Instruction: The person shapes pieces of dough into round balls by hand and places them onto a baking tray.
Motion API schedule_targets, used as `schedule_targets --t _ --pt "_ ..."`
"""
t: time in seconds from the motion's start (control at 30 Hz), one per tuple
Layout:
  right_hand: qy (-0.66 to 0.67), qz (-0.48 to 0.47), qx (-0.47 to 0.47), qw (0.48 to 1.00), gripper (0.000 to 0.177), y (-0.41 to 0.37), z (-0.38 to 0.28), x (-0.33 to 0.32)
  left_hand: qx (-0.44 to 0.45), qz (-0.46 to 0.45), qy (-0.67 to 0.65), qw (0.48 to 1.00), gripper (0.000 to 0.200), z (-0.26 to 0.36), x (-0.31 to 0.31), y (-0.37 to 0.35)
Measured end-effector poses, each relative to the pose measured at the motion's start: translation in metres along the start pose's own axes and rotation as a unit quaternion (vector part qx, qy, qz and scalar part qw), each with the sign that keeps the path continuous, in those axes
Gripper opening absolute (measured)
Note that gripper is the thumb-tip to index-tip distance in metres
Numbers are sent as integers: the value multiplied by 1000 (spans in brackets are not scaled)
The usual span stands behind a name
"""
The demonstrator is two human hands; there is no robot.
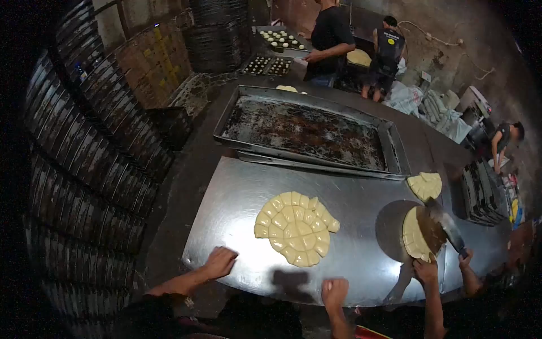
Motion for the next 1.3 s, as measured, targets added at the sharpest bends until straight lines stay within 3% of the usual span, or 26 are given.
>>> schedule_targets --t 0.03,0.1,0.17,0.23,0.3,0.33,0.37,0.43,0.5,0.57,0.6,0.63,0.7,0.73,0.8,0.87,0.9,0.93,0.97,1.03,1.07,1.13,1.17,1.23,1.3 --pt "0 3 -7 1000 15 5 11 -5 39 13 17 999 19 -18 1 -23" --pt "-60 40 -53 996 17 10 28 -15 -164 -96 36 981 19 -75 -1 -8" --pt "-54 38 102 993 19 67 50 6 -141 141 13 980 17 -62 -28 44" --pt "69 100 185 975 20 104 41 17 -195 215 -102 952 15 -36 -26 77" --pt "-81 17 94 992 18 68 9 38 -97 100 -33 990 15 3 -3 62" --pt "-62 35 -16 997 15 36 -16 21 -63 41 1 997 17 12 5 36" --pt "-62 35 -13 997 15 11 -14 1 -6 46 13 999 17 12 4 8" --pt "-26 -7 -33 999 15 -21 7 -26 -131 -128 34 982 17 -50 15 -17" --pt "-70 38 58 995 17 13 58 -4 -128 90 27 987 18 -64 -20 3" --pt "43 185 206 960 23 66 58 10 -153 194 -14 969 21 -60 -22 50" --pt "134 176 254 942 22 80 41 17 -176 216 -86 957 22 -42 -23 67" --pt "108 97 223 964 17 79 28 29 -146 204 -114 961 21 -21 -16 73" --pt "-49 20 34 998 12 37 -24 13 -24 81 -51 995 19 13 1 41" --pt "-61 13 58 996 12 13 -11 1 -25 69 -31 997 18 5 4 14" --pt "-43 -11 -8 999 10 -16 15 -19 -73 83 2 994 18 -42 -8 -21" --pt "-102 -3 86 991 15 19 62 -5 -119 147 5 982 17 -68 -18 -7" --pt "-46 77 152 984 18 51 56 -6 -124 187 -3 975 17 -69 -24 17" --pt "-16 145 157 977 16 73 47 1 -126 219 -60 966 17 -60 -22 45" --pt "27 135 169 976 15 80 41 16 -131 247 -116 953 17 -43 -17 59" --pt "-10 59 108 992 12 52 4 26 -49 131 -85 987 16 5 -9 55" --pt "-14 58 111 992 12 33 8 15 4 46 14 999 15 15 0 35" --pt "-15 40 -10 999 10 -14 8 -17 21 61 18 998 14 -26 -2 -10" --pt "-17 43 -15 999 10 -8 27 -23 37 82 25 996 13 -42 -6 -19" --pt "-15 42 226 973 9 13 95 -22 -92 141 18 986 15 -75 -22 5" --pt "27 163 187 968 9 62 73 -9 -156 212 -97 960 17 -68 -27 54"
Point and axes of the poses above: each hand's wrist, its own y-axis towards the middle knuckle, its own x-axis out of the palm, z = x × y, the point moved 6 cm from there along y, towards the middle knuckle, and after that the axes turned 12 degrees about -z, right-handed, at the moved point
